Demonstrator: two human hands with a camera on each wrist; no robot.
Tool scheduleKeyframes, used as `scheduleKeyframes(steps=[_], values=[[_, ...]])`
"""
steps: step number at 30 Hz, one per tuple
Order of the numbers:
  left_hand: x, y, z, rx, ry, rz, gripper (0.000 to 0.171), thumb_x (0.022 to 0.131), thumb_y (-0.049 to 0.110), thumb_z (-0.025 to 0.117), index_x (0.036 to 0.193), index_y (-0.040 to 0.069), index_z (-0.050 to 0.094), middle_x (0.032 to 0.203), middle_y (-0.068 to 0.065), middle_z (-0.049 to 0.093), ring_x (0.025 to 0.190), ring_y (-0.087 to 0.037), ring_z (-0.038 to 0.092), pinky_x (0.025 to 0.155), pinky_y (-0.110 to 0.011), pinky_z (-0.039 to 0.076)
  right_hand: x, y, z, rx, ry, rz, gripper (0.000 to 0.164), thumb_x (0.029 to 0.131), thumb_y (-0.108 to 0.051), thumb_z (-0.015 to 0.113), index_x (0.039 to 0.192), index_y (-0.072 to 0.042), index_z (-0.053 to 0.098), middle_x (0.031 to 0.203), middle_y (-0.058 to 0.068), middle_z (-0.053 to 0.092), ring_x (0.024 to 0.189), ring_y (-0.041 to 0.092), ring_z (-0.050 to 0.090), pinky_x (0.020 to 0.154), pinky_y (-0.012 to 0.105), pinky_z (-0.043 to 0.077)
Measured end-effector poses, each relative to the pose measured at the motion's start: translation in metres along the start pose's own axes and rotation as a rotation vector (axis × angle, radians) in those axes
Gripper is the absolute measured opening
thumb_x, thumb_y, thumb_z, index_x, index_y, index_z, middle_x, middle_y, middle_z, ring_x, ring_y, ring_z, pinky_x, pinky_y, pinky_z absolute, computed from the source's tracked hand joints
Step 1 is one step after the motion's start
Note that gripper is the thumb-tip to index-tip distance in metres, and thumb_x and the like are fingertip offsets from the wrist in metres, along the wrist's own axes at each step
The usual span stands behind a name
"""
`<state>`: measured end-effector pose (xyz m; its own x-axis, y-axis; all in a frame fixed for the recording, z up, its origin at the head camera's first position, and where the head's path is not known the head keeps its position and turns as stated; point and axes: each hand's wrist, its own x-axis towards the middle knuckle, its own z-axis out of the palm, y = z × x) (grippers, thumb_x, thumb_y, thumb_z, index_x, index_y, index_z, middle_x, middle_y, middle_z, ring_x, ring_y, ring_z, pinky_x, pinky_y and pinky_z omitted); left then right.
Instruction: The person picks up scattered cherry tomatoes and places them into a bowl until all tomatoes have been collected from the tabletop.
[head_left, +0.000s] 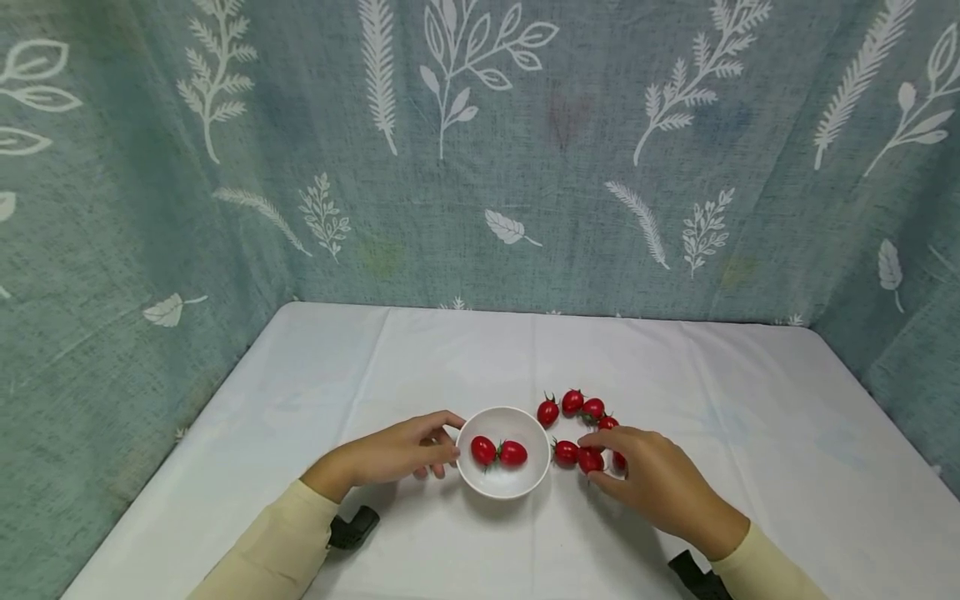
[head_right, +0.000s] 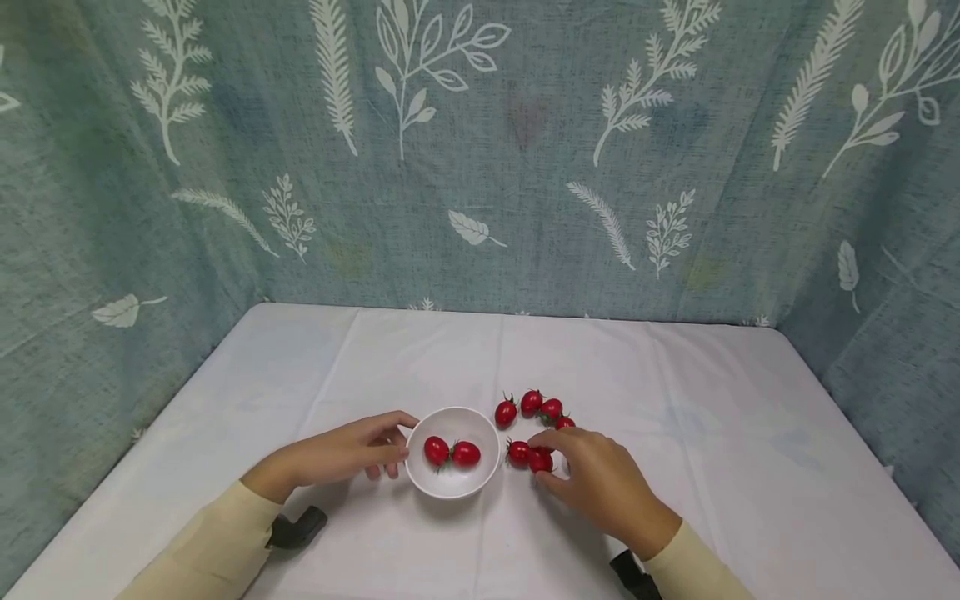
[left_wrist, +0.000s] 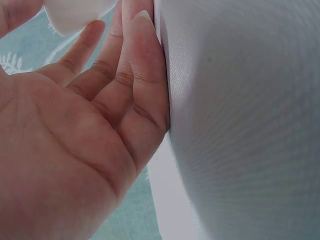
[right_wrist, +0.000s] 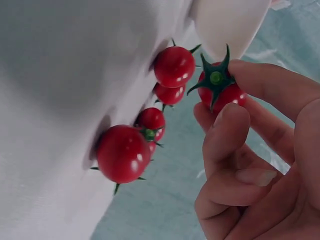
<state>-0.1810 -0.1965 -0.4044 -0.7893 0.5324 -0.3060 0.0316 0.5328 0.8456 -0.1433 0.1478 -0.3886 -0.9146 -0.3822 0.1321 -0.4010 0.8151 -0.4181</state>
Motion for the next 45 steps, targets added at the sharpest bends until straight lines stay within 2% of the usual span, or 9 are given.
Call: scheduleKeyframes(steps=[5,12,18,24,27,32,35,40,45], values=[[0.001,0.0,0.0,0.015,0.002,0.003,0.04,0.1,0.036,0.059,0.136,0.021,0.052,0.107,-0.006,0.065,0.091,-0.021,0.064,0.078,-0.035,0.053,0.0,-0.004,-0.003,0.006,0.052,-0.064,0.039,0.077,-0.019,0.087,0.114,-0.022,0.074,0.096,-0.011,0.07,0.067,0.007,0.051,0.06,0.019,0.044],[0.001,0.001,0.0,0.018,0.003,0.0,0.041,0.1,0.037,0.058,0.137,0.02,0.051,0.107,-0.006,0.065,0.091,-0.019,0.064,0.077,-0.034,0.053,0.002,-0.013,-0.006,0.01,0.095,-0.098,0.041,0.077,-0.018,0.087,0.115,-0.023,0.073,0.086,-0.013,0.063,0.061,0.0,0.044,0.054,0.018,0.042],[0.0,0.002,0.0,0.008,0.002,0.006,0.042,0.1,0.036,0.058,0.138,0.018,0.051,0.107,-0.006,0.065,0.091,-0.02,0.064,0.077,-0.034,0.053,0.007,-0.02,-0.006,0.036,0.133,-0.154,0.042,0.078,-0.017,0.086,0.118,-0.023,0.072,0.099,-0.011,0.069,0.057,-0.002,0.042,0.052,0.017,0.041],[0.0,0.001,0.0,0.003,0.005,0.009,0.042,0.1,0.036,0.058,0.138,0.019,0.051,0.107,-0.007,0.065,0.091,-0.021,0.063,0.077,-0.036,0.052,0.013,-0.03,-0.003,0.055,0.119,-0.173,0.043,0.078,-0.019,0.087,0.119,-0.022,0.072,0.099,-0.011,0.071,0.059,-0.001,0.043,0.053,0.017,0.042],[0.001,0.0,0.0,0.007,0.005,0.006,0.041,0.1,0.036,0.059,0.137,0.02,0.051,0.107,-0.006,0.065,0.091,-0.021,0.064,0.077,-0.036,0.052,0.015,-0.034,-0.001,0.074,0.12,-0.203,0.043,0.078,-0.018,0.086,0.119,-0.021,0.072,0.106,-0.009,0.073,0.06,0.002,0.046,0.056,0.017,0.044],[0.002,-0.001,0.001,0.012,0.006,0.001,0.04,0.1,0.036,0.059,0.136,0.021,0.052,0.106,-0.005,0.065,0.091,-0.021,0.064,0.078,-0.035,0.053,0.021,-0.038,0.005,0.079,0.13,-0.242,0.042,0.079,-0.019,0.086,0.118,-0.02,0.073,0.112,-0.008,0.073,0.08,0.009,0.064,0.069,0.022,0.053],[0.001,-0.001,0.001,0.011,0.008,-0.002,0.04,0.1,0.036,0.059,0.136,0.021,0.052,0.106,-0.005,0.065,0.091,-0.021,0.065,0.078,-0.035,0.053,0.025,-0.039,0.009,0.081,0.133,-0.254,0.042,0.078,-0.017,0.087,0.118,-0.02,0.073,0.111,-0.007,0.073,0.094,0.011,0.069,0.077,0.026,0.057],[0.0,0.0,0.0,0.013,0.008,-0.002,0.04,0.1,0.036,0.059,0.136,0.021,0.052,0.106,-0.005,0.065,0.091,-0.021,0.064,0.078,-0.035,0.053,0.032,-0.04,0.013,0.086,0.111,-0.249,0.04,0.078,-0.016,0.086,0.116,-0.019,0.073,0.111,-0.006,0.074,0.099,0.011,0.069,0.079,0.027,0.058],[0.0,-0.001,0.0,0.014,0.006,0.0,0.04,0.1,0.036,0.059,0.136,0.021,0.052,0.106,-0.004,0.065,0.091,-0.021,0.064,0.078,-0.035,0.053,0.037,-0.041,0.017,0.045,0.069,-0.213,0.039,0.08,-0.018,0.085,0.117,-0.021,0.073,0.114,-0.006,0.074,0.104,0.012,0.069,0.081,0.029,0.058]])
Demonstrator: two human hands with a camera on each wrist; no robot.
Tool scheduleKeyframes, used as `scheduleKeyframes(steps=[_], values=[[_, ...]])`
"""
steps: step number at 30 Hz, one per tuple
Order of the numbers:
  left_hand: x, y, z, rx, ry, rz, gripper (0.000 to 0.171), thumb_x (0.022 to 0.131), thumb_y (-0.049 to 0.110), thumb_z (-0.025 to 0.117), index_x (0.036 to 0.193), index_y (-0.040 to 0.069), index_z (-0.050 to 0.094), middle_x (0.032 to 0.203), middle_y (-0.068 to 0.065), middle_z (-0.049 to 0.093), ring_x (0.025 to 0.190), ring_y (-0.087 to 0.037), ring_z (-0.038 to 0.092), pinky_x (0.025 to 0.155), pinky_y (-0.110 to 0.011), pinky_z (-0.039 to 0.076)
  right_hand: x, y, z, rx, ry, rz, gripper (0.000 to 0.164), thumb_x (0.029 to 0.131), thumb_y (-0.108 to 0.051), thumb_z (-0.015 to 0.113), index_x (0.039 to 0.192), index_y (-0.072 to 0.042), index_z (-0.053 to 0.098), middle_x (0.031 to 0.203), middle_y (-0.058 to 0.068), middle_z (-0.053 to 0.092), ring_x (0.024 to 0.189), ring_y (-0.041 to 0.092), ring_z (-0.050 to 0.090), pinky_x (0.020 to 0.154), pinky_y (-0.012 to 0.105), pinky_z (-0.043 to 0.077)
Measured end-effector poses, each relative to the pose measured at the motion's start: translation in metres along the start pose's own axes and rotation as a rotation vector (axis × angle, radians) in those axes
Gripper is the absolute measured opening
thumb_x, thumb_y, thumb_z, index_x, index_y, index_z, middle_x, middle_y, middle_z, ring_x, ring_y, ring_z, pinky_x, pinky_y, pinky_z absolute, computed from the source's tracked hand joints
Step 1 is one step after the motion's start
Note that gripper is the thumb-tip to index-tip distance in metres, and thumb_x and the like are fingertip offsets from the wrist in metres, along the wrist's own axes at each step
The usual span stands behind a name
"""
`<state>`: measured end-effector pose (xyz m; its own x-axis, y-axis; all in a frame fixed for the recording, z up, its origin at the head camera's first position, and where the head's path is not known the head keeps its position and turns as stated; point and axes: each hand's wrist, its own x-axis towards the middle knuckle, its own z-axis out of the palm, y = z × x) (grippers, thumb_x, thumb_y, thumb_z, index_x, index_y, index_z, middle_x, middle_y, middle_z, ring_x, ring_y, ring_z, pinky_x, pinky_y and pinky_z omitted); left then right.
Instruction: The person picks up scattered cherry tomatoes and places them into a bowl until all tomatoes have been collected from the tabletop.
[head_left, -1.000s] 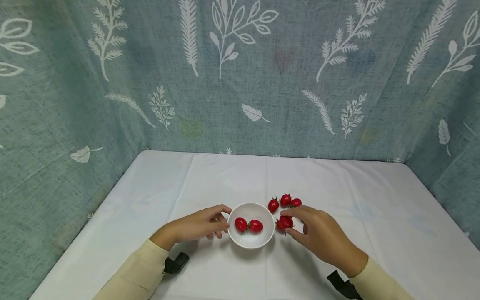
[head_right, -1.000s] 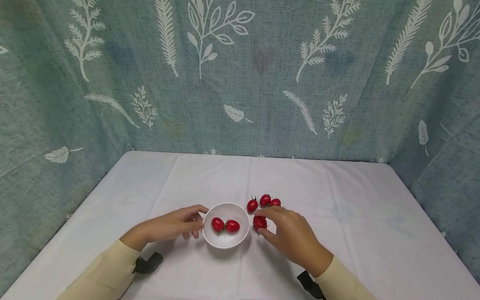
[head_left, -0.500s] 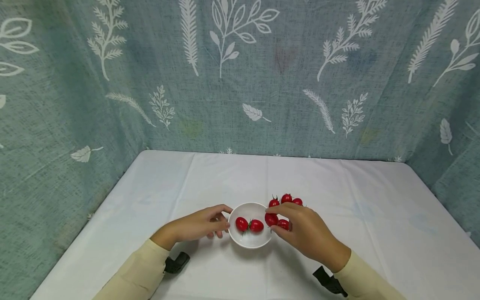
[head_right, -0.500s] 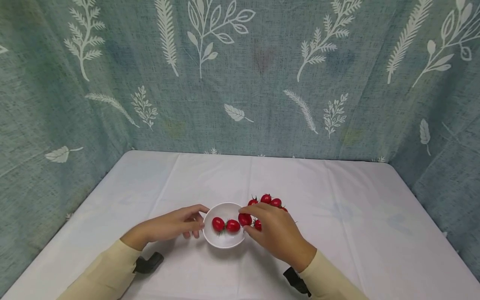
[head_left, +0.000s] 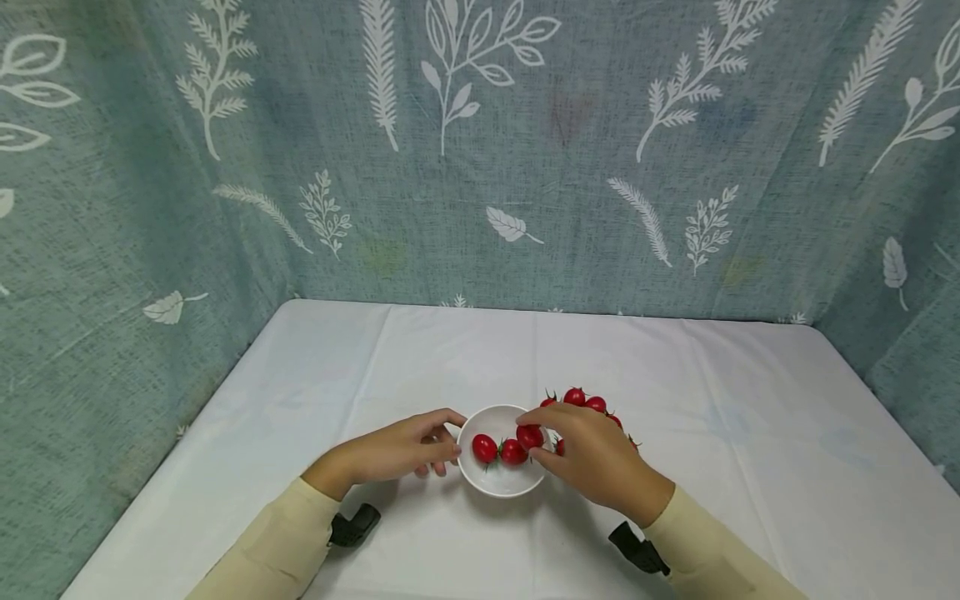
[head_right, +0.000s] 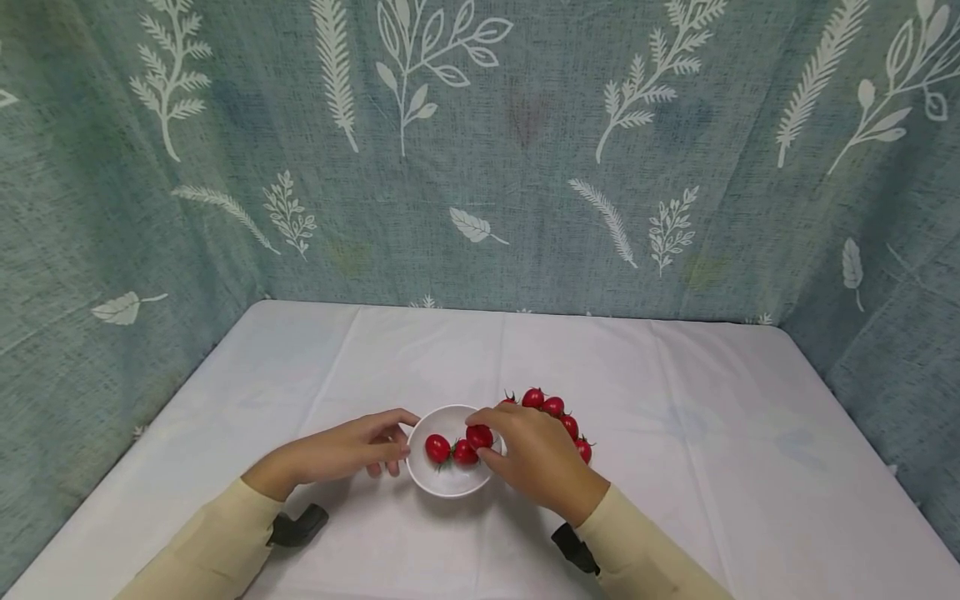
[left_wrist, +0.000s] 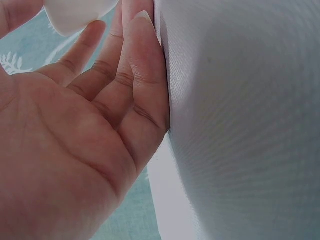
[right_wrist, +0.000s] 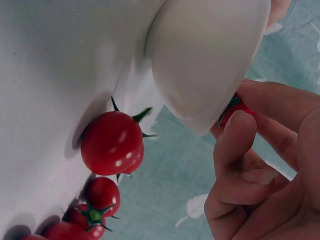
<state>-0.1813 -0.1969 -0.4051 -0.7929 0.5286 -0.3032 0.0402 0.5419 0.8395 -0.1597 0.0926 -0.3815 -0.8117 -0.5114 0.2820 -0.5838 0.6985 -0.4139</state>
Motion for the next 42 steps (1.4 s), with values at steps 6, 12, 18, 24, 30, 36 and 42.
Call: scheduleKeyframes(steps=[6,12,18,24,30,36,42], values=[[0.001,0.0,0.0,-0.007,0.002,-0.005,0.04,0.099,0.036,0.06,0.136,0.021,0.052,0.106,-0.004,0.065,0.091,-0.021,0.064,0.078,-0.035,0.052,0.006,-0.001,0.004,-0.021,-0.039,0.011,0.039,0.081,-0.018,0.084,0.118,-0.02,0.072,0.113,-0.003,0.073,0.103,0.016,0.07,0.081,0.032,0.059],[0.001,-0.001,0.0,-0.008,0.001,-0.003,0.04,0.099,0.036,0.06,0.136,0.021,0.052,0.106,-0.004,0.065,0.091,-0.021,0.065,0.078,-0.035,0.053,0.01,-0.001,0.008,-0.043,-0.074,0.017,0.04,0.081,-0.018,0.084,0.119,-0.021,0.071,0.116,-0.001,0.072,0.107,0.017,0.069,0.084,0.035,0.059],[0.001,-0.001,0.0,-0.017,-0.004,0.002,0.04,0.1,0.036,0.059,0.136,0.02,0.052,0.106,-0.006,0.065,0.091,-0.022,0.065,0.077,-0.036,0.052,0.013,0.002,0.012,-0.021,-0.097,0.004,0.038,0.082,-0.018,0.083,0.119,-0.02,0.071,0.116,0.0,0.072,0.106,0.017,0.069,0.084,0.035,0.059],[0.0,0.0,-0.001,-0.014,-0.008,0.001,0.04,0.1,0.035,0.059,0.136,0.02,0.052,0.106,-0.006,0.065,0.09,-0.021,0.065,0.077,-0.035,0.053,0.014,0.002,0.015,-0.013,-0.127,0.019,0.038,0.082,-0.02,0.083,0.119,-0.02,0.071,0.114,-0.001,0.072,0.103,0.016,0.069,0.08,0.033,0.06],[-0.001,0.002,-0.001,-0.017,-0.006,0.008,0.04,0.1,0.034,0.058,0.137,0.018,0.051,0.105,-0.007,0.065,0.09,-0.021,0.065,0.077,-0.036,0.053,0.018,0.0,0.017,0.012,-0.184,0.067,0.038,0.083,-0.022,0.082,0.119,-0.018,0.071,0.111,-0.003,0.074,0.099,0.013,0.068,0.076,0.027,0.059],[-0.001,0.002,-0.001,-0.021,-0.004,0.0,0.041,0.101,0.033,0.058,0.138,0.018,0.051,0.106,-0.007,0.064,0.089,-0.02,0.065,0.076,-0.035,0.053,0.022,0.001,0.019,0.045,-0.225,0.093,0.033,0.083,-0.022,0.081,0.114,-0.016,0.073,0.108,-0.003,0.075,0.095,0.012,0.066,0.068,0.02,0.053],[0.0,0.002,-0.001,-0.011,-0.004,-0.006,0.04,0.101,0.035,0.057,0.137,0.019,0.051,0.107,-0.006,0.065,0.09,-0.02,0.065,0.077,-0.035,0.053,0.024,0.003,0.02,0.063,-0.251,0.096,0.031,0.083,-0.021,0.082,0.113,-0.017,0.073,0.107,-0.002,0.075,0.094,0.013,0.066,0.067,0.02,0.053]])
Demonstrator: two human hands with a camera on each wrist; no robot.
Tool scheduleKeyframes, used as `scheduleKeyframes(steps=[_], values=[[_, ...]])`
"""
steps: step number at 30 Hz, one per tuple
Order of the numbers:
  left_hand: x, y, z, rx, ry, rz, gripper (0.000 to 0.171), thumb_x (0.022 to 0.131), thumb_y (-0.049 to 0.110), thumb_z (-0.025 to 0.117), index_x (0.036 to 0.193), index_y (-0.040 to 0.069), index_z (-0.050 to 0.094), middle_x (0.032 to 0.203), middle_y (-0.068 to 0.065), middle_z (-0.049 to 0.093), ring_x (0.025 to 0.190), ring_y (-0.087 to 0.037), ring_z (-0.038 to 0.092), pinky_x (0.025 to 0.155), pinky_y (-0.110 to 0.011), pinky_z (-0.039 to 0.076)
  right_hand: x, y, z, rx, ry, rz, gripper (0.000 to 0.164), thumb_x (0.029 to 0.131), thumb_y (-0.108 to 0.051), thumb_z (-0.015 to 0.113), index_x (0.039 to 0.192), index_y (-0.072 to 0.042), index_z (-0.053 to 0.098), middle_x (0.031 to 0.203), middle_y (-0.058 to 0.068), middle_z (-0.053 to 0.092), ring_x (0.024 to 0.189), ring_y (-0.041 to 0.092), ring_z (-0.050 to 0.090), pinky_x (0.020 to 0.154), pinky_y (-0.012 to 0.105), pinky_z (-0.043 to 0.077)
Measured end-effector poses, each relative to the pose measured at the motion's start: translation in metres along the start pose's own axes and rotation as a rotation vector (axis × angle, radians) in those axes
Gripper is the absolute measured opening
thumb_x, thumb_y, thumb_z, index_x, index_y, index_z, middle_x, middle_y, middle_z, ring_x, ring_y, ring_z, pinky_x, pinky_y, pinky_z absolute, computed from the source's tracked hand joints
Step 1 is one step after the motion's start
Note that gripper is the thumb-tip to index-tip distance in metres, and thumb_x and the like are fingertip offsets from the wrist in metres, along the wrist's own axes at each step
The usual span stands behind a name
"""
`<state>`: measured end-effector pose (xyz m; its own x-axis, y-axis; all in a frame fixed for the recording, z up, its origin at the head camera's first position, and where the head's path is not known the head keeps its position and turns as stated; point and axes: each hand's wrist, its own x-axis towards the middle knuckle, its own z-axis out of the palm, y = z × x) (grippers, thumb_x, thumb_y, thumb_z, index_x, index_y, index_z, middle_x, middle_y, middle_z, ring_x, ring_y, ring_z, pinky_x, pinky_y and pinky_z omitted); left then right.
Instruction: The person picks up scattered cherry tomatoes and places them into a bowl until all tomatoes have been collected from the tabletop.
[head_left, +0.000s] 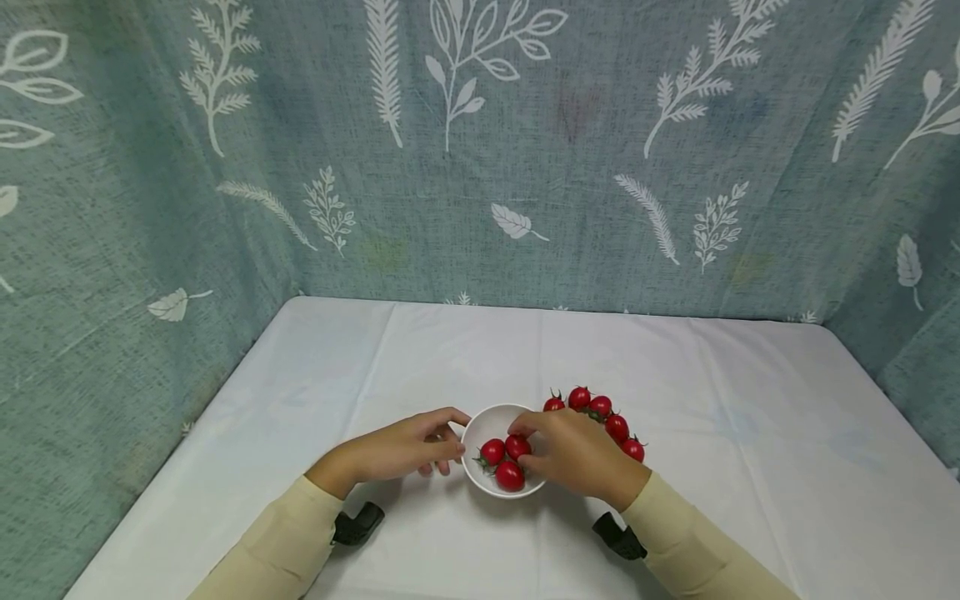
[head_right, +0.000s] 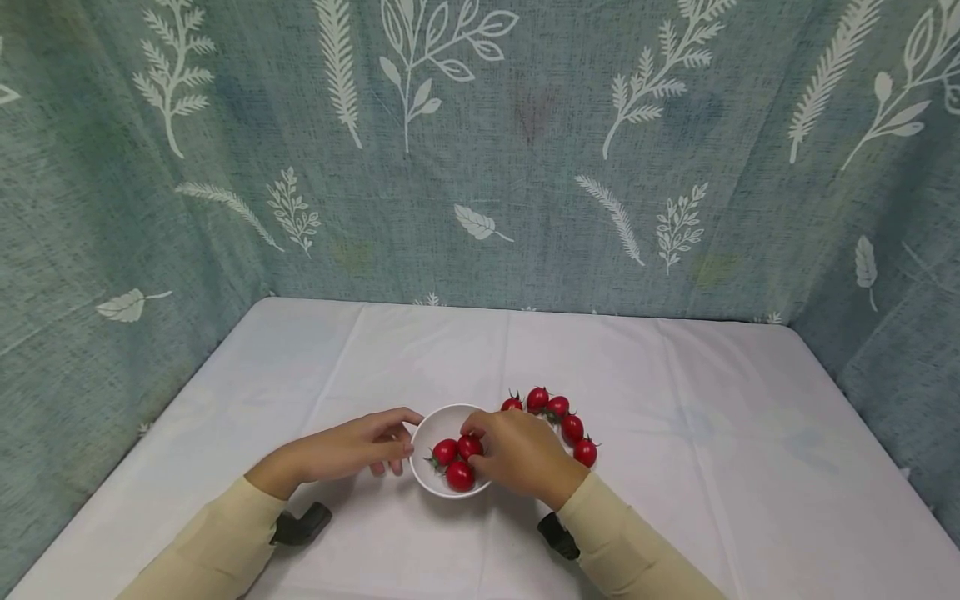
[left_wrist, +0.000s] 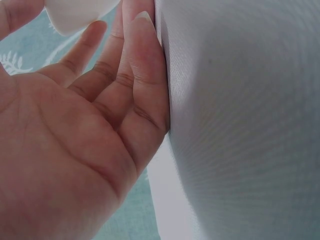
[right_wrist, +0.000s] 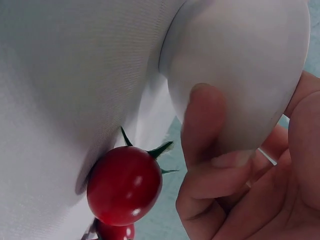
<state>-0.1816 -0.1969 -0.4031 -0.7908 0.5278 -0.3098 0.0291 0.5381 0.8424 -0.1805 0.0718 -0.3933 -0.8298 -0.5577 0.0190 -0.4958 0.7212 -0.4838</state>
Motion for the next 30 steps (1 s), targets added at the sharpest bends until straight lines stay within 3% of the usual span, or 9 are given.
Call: scheduleKeyframes(steps=[11,16,21,26,30], values=[[0.0,0.001,0.0,0.007,0.005,0.016,0.04,0.101,0.035,0.058,0.137,0.019,0.051,0.105,-0.005,0.065,0.089,-0.021,0.066,0.076,-0.035,0.053,0.001,-0.003,-0.001,0.02,-0.034,0.034,0.031,0.082,-0.021,0.082,0.112,-0.016,0.073,0.109,-0.002,0.075,0.099,0.016,0.067,0.076,0.029,0.058],[0.0,0.001,0.0,0.002,0.004,0.012,0.04,0.101,0.035,0.057,0.137,0.019,0.051,0.105,-0.006,0.065,0.089,-0.021,0.065,0.076,-0.036,0.053,0.001,-0.003,0.0,0.007,-0.024,0.036,0.03,0.083,-0.022,0.082,0.111,-0.016,0.074,0.108,-0.002,0.075,0.096,0.014,0.066,0.074,0.027,0.057],[0.0,0.002,0.001,0.0,0.007,0.006,0.039,0.101,0.034,0.058,0.136,0.019,0.052,0.105,-0.006,0.064,0.089,-0.021,0.065,0.076,-0.036,0.053,-0.003,-0.003,0.0,-0.037,0.041,0.002,0.029,0.084,-0.025,0.081,0.111,-0.017,0.074,0.105,-0.004,0.075,0.093,0.012,0.066,0.071,0.024,0.055],[0.0,0.002,0.001,0.002,0.011,0.005,0.038,0.101,0.033,0.058,0.136,0.019,0.053,0.105,-0.006,0.065,0.089,-0.021,0.066,0.076,-0.036,0.053,-0.008,-0.003,-0.003,-0.02,0.142,-0.019,0.029,0.085,-0.024,0.08,0.113,-0.018,0.074,0.109,-0.005,0.075,0.101,0.014,0.069,0.081,0.03,0.058],[0.0,0.002,0.0,0.009,0.009,0.006,0.039,0.101,0.035,0.057,0.136,0.019,0.052,0.105,-0.005,0.065,0.089,-0.021,0.065,0.076,-0.036,0.053,-0.012,-0.003,-0.009,0.004,0.207,-0.006,0.03,0.085,-0.022,0.08,0.114,-0.018,0.074,0.113,-0.004,0.074,0.086,0.011,0.066,0.069,0.023,0.055]])
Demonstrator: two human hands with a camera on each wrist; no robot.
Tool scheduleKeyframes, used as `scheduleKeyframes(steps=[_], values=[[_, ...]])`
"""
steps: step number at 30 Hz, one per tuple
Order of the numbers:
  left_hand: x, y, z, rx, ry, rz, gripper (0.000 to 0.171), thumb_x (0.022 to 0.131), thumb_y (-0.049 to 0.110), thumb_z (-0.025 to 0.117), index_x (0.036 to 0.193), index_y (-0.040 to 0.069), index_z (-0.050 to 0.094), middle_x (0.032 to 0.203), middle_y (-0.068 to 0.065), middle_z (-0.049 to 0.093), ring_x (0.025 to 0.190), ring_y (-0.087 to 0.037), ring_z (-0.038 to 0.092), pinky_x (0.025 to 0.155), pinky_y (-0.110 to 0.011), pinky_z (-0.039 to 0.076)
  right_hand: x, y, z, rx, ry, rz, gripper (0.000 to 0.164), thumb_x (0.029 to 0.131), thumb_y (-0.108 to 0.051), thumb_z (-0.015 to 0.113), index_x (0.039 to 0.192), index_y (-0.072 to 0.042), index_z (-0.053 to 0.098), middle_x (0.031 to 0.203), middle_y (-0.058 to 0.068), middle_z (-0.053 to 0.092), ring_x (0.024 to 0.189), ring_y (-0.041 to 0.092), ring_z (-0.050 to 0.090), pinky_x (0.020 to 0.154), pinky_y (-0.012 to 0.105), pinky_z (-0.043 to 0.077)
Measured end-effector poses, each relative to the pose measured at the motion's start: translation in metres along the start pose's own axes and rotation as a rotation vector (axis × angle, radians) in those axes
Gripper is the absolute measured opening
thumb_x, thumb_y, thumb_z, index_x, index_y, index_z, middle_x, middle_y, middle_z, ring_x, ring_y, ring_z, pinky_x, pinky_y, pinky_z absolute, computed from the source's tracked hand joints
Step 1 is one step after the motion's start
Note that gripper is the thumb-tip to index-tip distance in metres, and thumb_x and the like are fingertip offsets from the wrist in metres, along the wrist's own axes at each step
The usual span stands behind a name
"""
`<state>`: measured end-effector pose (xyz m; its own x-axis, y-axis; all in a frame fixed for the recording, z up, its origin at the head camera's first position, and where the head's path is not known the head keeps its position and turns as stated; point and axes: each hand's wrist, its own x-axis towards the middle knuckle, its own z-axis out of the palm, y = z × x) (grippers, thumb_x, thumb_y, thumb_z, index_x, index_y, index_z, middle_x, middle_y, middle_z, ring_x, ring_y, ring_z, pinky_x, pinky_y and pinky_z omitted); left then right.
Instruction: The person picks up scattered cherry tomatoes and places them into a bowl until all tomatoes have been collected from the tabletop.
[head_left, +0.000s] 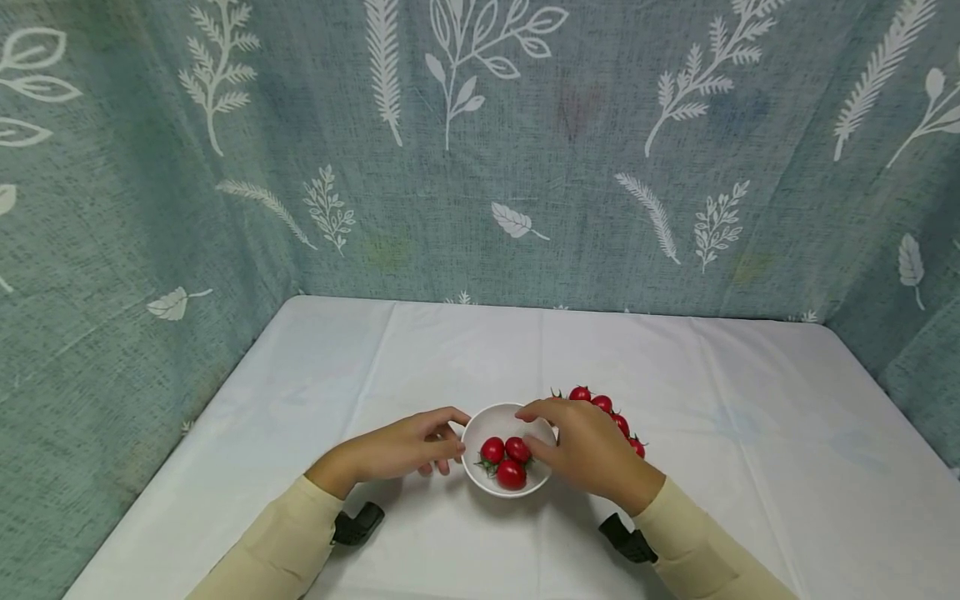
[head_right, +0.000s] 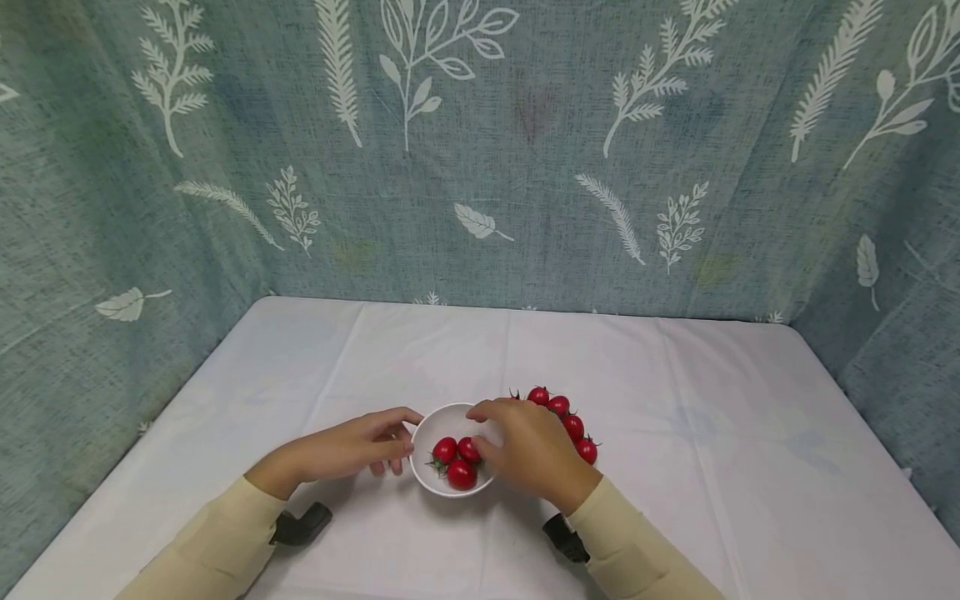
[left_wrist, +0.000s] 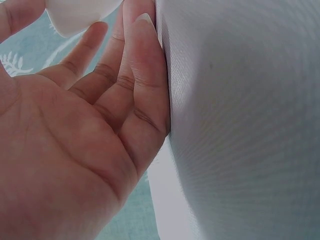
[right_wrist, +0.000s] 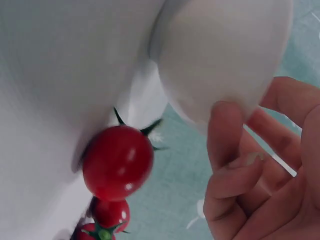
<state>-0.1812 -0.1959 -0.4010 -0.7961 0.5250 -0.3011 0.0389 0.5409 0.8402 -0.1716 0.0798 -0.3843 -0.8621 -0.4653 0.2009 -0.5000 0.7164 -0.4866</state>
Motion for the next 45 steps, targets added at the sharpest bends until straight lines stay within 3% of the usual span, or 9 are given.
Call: scheduleKeyframes(steps=[3,6,12,17,27,45], values=[[0.0,0.0,-0.001,0.006,-0.001,0.003,0.04,0.101,0.036,0.057,0.136,0.019,0.052,0.105,-0.005,0.065,0.089,-0.021,0.065,0.076,-0.036,0.053,0.0,0.002,-0.005,0.005,0.038,-0.007,0.03,0.085,-0.021,0.08,0.114,-0.018,0.074,0.111,-0.004,0.074,0.07,0.006,0.056,0.06,0.019,0.048],[-0.001,0.0,-0.001,0.009,-0.002,0.004,0.04,0.101,0.036,0.057,0.137,0.019,0.052,0.105,-0.005,0.065,0.089,-0.021,0.065,0.076,-0.036,0.053,0.001,0.006,-0.01,0.013,0.075,-0.03,0.028,0.086,-0.019,0.079,0.114,-0.017,0.074,0.108,-0.002,0.074,0.064,0.004,0.052,0.058,0.018,0.047],[-0.001,0.001,-0.002,0.011,-0.001,-0.002,0.041,0.101,0.035,0.057,0.137,0.017,0.051,0.106,-0.005,0.064,0.09,-0.021,0.065,0.077,-0.035,0.053,0.005,0.019,-0.016,0.029,0.097,-0.011,0.026,0.088,-0.016,0.077,0.114,-0.016,0.074,0.106,0.0,0.073,0.079,0.015,0.061,0.068,0.024,0.051],[0.0,0.0,-0.002,0.006,-0.001,0.0,0.041,0.101,0.035,0.057,0.137,0.017,0.051,0.105,-0.006,0.064,0.09,-0.021,0.065,0.076,-0.035,0.053,0.007,0.027,-0.017,0.047,0.083,0.027,0.028,0.089,-0.014,0.076,0.116,-0.013,0.072,0.11,0.002,0.074,0.095,0.022,0.068,0.08,0.035,0.058],[0.002,-0.002,-0.002,-0.005,-0.006,0.008,0.04,0.101,0.034,0.058,0.137,0.017,0.052,0.105,-0.007,0.064,0.089,-0.021,0.065,0.076,-0.036,0.053,0.009,0.037,-0.011,0.02,0.023,0.106,0.031,0.089,-0.014,0.075,0.119,-0.011,0.072,0.119,0.004,0.072,0.109,0.025,0.067,0.091,0.043,0.057],[0.003,-0.003,-0.001,-0.003,-0.008,0.004,0.041,0.101,0.035,0.058,0.138,0.018,0.051,0.104,-0.006,0.064,0.089,-0.021,0.064,0.076,-0.035,0.053,0.013,0.045,-0.003,-0.02,-0.035,0.141,0.031,0.088,-0.013,0.076,0.119,-0.014,0.073,0.118,0.002,0.071,0.102,0.02,0.066,0.088,0.039,0.057]])
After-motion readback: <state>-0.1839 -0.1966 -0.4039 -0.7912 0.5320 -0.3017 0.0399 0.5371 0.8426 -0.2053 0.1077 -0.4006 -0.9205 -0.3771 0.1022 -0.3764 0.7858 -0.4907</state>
